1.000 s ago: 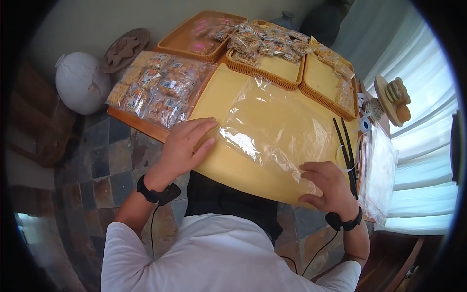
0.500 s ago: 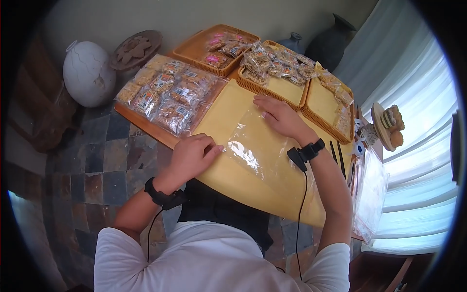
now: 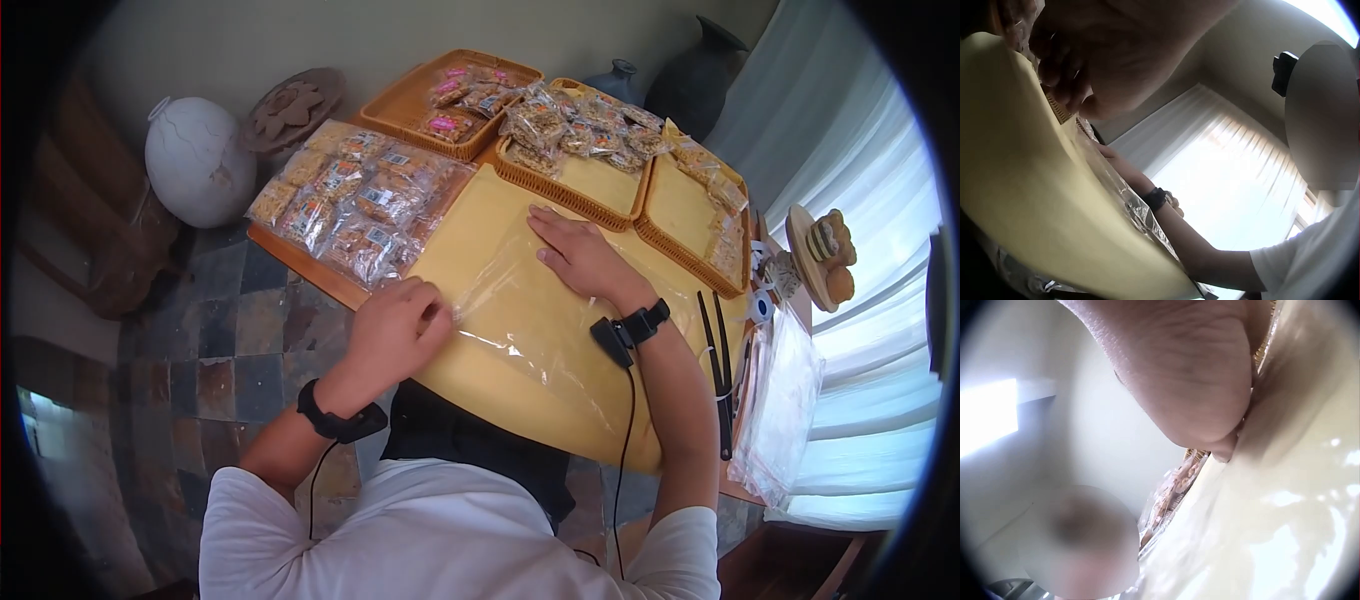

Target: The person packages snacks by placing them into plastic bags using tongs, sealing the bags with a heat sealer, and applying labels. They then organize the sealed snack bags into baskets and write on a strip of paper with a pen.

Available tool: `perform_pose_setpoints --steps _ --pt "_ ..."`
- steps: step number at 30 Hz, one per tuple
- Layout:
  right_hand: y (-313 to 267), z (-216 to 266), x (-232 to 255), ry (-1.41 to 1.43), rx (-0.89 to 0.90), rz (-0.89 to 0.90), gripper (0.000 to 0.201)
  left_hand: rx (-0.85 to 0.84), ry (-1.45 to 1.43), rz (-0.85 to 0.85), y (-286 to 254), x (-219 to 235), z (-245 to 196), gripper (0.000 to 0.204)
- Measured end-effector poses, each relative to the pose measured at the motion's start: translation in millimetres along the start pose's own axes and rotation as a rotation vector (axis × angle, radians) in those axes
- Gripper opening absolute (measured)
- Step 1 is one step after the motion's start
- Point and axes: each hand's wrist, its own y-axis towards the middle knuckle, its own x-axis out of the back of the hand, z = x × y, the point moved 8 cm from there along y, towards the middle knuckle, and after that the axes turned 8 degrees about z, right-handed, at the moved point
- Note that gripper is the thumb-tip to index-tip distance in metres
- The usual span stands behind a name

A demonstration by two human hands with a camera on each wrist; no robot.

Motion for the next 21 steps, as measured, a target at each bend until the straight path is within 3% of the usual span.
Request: perform_pose_setpoints --steps 3,4,5,6,7,9,10,13,17,20,21 --pt "5 -4 -6 -0.073 0.061 0.038 0.052 -0.195 0.044 -0.094 21 10 -32 0.027" --pt "6 5 2 0.016 -0.01 0.097 0.054 -0.318 0.0 -0.258 22 9 -41 0.026" --pt "7 7 2 0.022 -0.05 0.118 0.055 -0.451 -0.063 -0.266 30 1 -46 0.028" --pt "9 -8 -4 -0.005 0.023 0.066 0.056 -0.502 -0.029 -0.194 39 -25 -40 0.03" --pt "9 -8 -2 -0.054 -0.028 0.099 0.057 -0.581 -0.032 -0.055 48 -48 -39 0.033" --pt "12 -19 -4 -0.057 0.047 0.099 0.056 -0.588 0.055 0.244 63 -90 -34 0.049" --pt "15 -13 -5 -0.082 0.019 0.138 0.058 -0.626 0.063 0.287 63 -101 -31 0.058" --pt "17 -13 -15 -0.094 -0.038 0.229 0.061 -0.571 0.027 0.317 69 -133 -14 0.077" --pt "19 -21 -18 -0.143 -0.133 0.275 0.066 -0.512 -0.08 0.421 59 -130 -8 0.096" --pt "8 -41 -15 -0.245 -0.092 0.265 0.068 -0.485 -0.1 0.437 57 -128 -8 0.098" --pt "1 -46 -13 -0.247 -0.155 0.301 0.069 -0.47 -0.108 0.429 57 -128 -8 0.097"
